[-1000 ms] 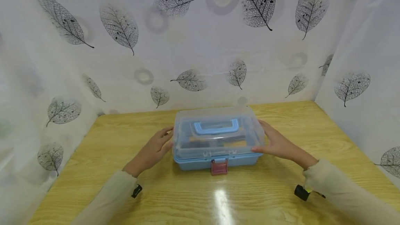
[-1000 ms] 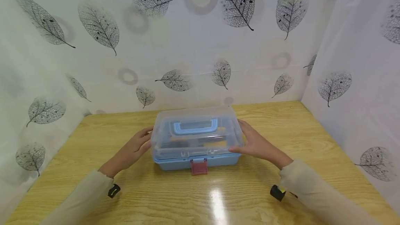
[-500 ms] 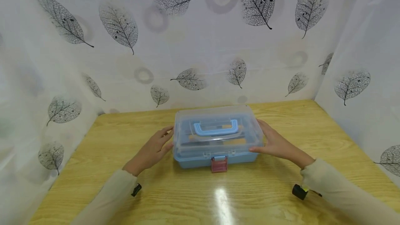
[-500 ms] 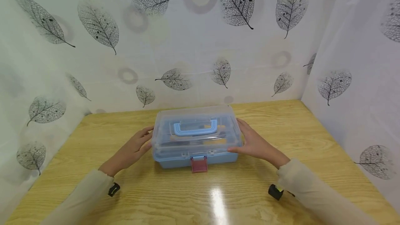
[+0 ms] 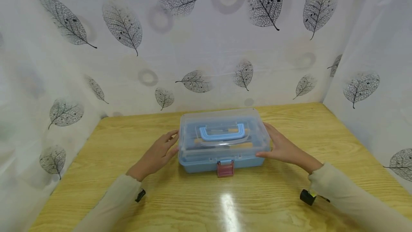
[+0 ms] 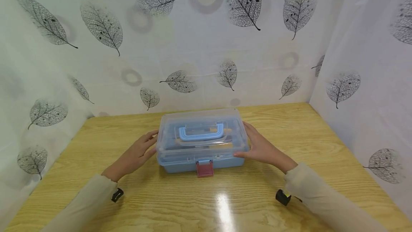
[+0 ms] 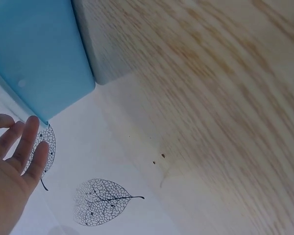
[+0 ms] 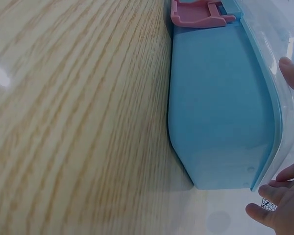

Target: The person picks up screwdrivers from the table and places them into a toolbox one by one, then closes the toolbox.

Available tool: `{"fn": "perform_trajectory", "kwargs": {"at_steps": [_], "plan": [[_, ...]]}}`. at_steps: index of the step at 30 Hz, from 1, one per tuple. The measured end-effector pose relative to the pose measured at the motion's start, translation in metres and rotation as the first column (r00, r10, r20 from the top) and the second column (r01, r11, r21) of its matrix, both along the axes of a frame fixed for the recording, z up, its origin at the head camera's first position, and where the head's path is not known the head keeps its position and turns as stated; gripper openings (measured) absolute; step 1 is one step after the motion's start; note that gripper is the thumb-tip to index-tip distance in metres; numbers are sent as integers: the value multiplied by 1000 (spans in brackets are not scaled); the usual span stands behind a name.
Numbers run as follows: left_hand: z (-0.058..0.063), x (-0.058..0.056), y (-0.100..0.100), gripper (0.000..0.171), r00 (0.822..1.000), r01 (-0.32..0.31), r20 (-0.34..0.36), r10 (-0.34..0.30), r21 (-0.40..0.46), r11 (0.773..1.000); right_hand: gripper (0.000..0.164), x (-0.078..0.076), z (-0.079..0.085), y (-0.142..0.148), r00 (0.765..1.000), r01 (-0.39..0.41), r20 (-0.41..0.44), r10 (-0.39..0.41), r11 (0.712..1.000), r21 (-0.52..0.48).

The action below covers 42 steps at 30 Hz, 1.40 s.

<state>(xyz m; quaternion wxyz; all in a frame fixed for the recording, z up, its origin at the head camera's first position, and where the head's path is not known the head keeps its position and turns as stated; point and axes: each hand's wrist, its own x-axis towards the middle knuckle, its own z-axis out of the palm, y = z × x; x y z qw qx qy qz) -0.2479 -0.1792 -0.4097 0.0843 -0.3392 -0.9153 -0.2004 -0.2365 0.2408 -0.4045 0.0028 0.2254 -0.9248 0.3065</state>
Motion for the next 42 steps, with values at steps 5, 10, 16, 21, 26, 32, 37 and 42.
{"fn": "perform_trajectory", "kwargs": {"at_steps": [5, 10, 16, 21, 26, 32, 37, 42], "plan": [[1, 1, 0, 50, 1000, -9, 0, 9, -13, 1000, 106, 1, 0, -2, 1000, 7, 12, -7, 1000, -6], [1, 4, -2, 51, 1000, -21, -1, 21, -23, 1000, 109, -1, -3, -4, 1000, 11, 21, -11, 1000, -19], [3, 7, -1, 53, 999, -38, 15, 38, -21, 999, 110, -2, -6, -2, 1000, 1, 29, -1, 1000, -5], [3, 11, 3, 53, 997, -68, -27, 68, -27, 997, 111, -2, -4, 3, 999, -9, 38, 9, 1000, 11], [7, 17, 12, 49, 955, -150, -249, 161, 64, 987, 112, -2, -3, 6, 999, -12, 42, 11, 1000, 23], [17, 26, 38, 44, 827, -91, -545, 136, 109, 990, 111, 0, 3, 5, 1000, -14, 27, 12, 998, 60], [19, 30, 59, 47, 722, -80, -684, 104, 67, 995, 104, 6, 13, 4, 1000, 13, -5, -12, 994, 110], [18, 33, 70, 50, 657, -152, -744, 119, 23, 988, 83, 17, 31, -1, 981, 59, -190, -37, 992, 112]]}}
